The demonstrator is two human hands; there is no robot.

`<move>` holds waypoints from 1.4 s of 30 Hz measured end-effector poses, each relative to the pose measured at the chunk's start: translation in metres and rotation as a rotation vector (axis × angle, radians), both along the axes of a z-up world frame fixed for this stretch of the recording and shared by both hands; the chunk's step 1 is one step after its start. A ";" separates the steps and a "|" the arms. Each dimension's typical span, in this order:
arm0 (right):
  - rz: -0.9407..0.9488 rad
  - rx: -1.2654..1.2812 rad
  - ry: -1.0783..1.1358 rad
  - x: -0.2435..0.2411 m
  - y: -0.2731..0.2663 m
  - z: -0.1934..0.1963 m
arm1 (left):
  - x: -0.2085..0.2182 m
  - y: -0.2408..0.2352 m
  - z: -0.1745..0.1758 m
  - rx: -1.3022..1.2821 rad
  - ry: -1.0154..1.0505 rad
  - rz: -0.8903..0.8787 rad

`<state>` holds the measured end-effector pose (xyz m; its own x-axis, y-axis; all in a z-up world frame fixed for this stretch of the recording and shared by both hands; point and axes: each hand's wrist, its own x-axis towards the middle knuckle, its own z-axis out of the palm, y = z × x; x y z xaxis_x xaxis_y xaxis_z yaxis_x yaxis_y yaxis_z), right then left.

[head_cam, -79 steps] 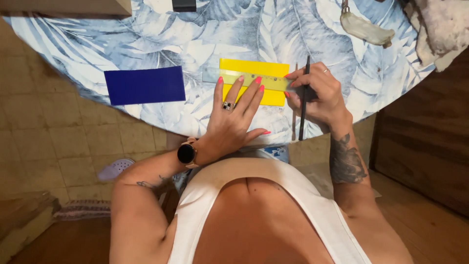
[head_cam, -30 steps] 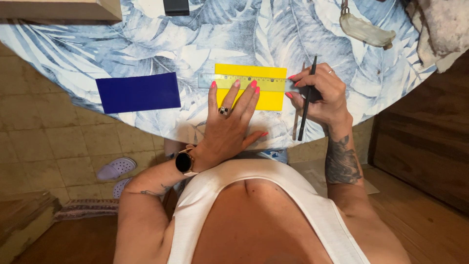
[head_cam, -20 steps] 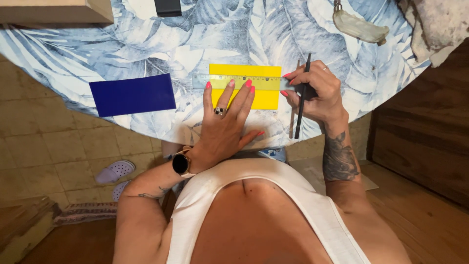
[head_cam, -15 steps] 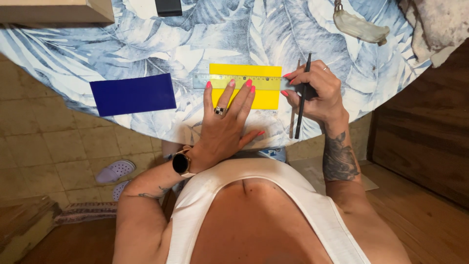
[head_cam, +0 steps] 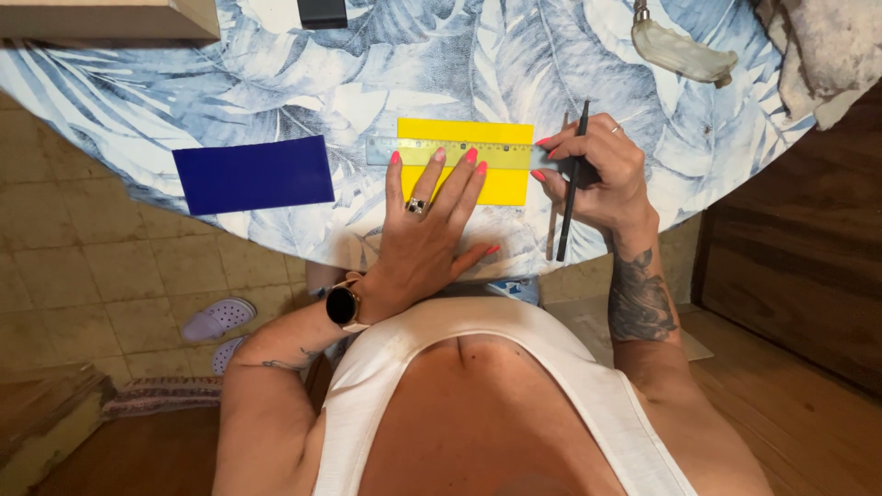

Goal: Measuring, marking, and cutting material strips using various hand tools on a craft table

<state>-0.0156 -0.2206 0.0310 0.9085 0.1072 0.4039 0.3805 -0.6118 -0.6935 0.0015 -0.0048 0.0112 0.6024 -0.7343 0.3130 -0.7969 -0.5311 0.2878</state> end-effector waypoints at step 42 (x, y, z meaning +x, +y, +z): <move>0.365 0.064 0.105 0.070 0.064 -0.001 | 0.003 0.011 0.002 0.102 -0.113 -0.011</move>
